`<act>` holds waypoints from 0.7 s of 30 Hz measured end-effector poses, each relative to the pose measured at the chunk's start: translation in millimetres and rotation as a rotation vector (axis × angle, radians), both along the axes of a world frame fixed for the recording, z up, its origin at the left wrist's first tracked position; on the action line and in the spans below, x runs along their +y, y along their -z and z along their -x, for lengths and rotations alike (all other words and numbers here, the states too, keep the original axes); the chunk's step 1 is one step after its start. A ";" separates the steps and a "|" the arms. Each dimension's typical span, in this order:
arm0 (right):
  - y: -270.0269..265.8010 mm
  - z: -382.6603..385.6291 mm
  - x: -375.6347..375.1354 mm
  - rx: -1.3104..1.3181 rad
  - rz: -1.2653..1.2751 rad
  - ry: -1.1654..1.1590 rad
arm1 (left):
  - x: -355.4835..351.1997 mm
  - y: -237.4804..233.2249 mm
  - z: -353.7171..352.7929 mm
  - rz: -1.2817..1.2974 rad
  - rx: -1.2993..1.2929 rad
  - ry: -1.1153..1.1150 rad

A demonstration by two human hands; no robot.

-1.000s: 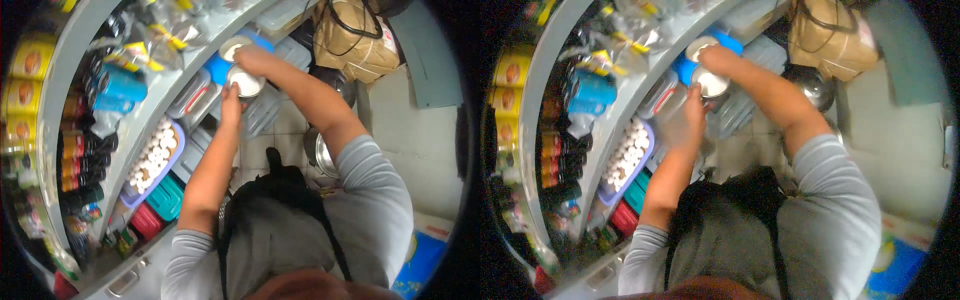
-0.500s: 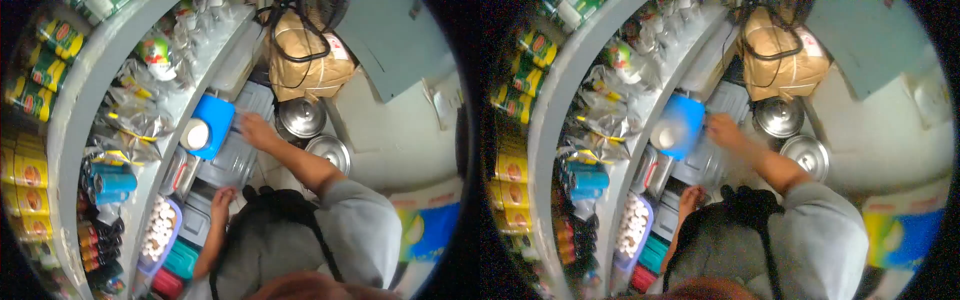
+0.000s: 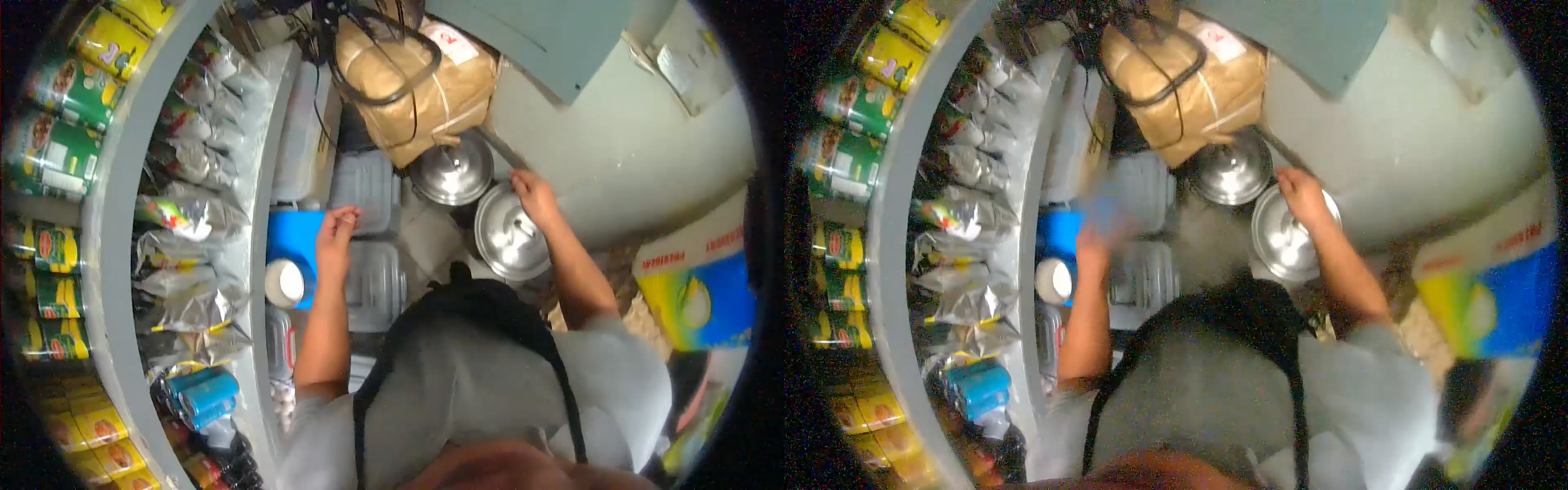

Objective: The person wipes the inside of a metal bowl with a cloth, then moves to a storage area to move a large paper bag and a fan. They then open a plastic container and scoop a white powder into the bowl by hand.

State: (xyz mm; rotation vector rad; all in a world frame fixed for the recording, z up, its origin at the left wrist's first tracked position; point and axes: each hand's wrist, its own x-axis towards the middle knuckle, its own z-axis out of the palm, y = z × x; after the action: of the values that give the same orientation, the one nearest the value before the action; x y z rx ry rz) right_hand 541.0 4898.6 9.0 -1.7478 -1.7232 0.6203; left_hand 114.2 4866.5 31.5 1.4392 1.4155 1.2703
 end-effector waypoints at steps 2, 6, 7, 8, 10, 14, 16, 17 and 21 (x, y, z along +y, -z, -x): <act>-7.7 -7.6 10.6 0.049 0.000 0.022 | 74.1 24.6 18.9 -0.055 0.161 0.079; -37.6 -22.1 34.8 0.138 0.022 0.086 | 161.0 -59.3 -23.3 -0.019 -0.234 0.011; -40.2 -24.7 40.6 0.138 0.068 0.073 | 178.9 -75.1 -30.7 -0.028 -0.200 -0.018; -37.3 -24.6 40.6 0.140 0.077 0.070 | 195.3 -86.0 -37.1 -0.040 -0.166 -0.044; -32.2 -22.5 46.5 0.161 0.088 0.046 | 232.4 -93.1 -44.3 -0.144 -0.115 -0.090; -26.5 -6.5 56.4 0.290 0.102 -0.003 | 343.1 -97.2 -32.0 -0.350 0.287 -0.270; -43.3 11.7 59.2 0.283 0.137 0.059 | 354.5 -115.6 -27.9 -0.225 0.302 -0.234; -62.9 15.9 69.7 0.276 0.052 0.064 | 363.9 -125.3 -37.0 -0.110 0.304 -0.194; -163.5 7.0 105.7 0.090 -0.226 0.195 | 467.2 -56.1 16.2 -0.354 0.250 0.001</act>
State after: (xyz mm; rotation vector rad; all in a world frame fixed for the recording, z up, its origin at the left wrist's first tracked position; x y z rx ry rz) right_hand 534.0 5004.3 172.4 -1.6762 -1.4778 0.3957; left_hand 97.9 5333.7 87.7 1.8914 1.3942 1.4312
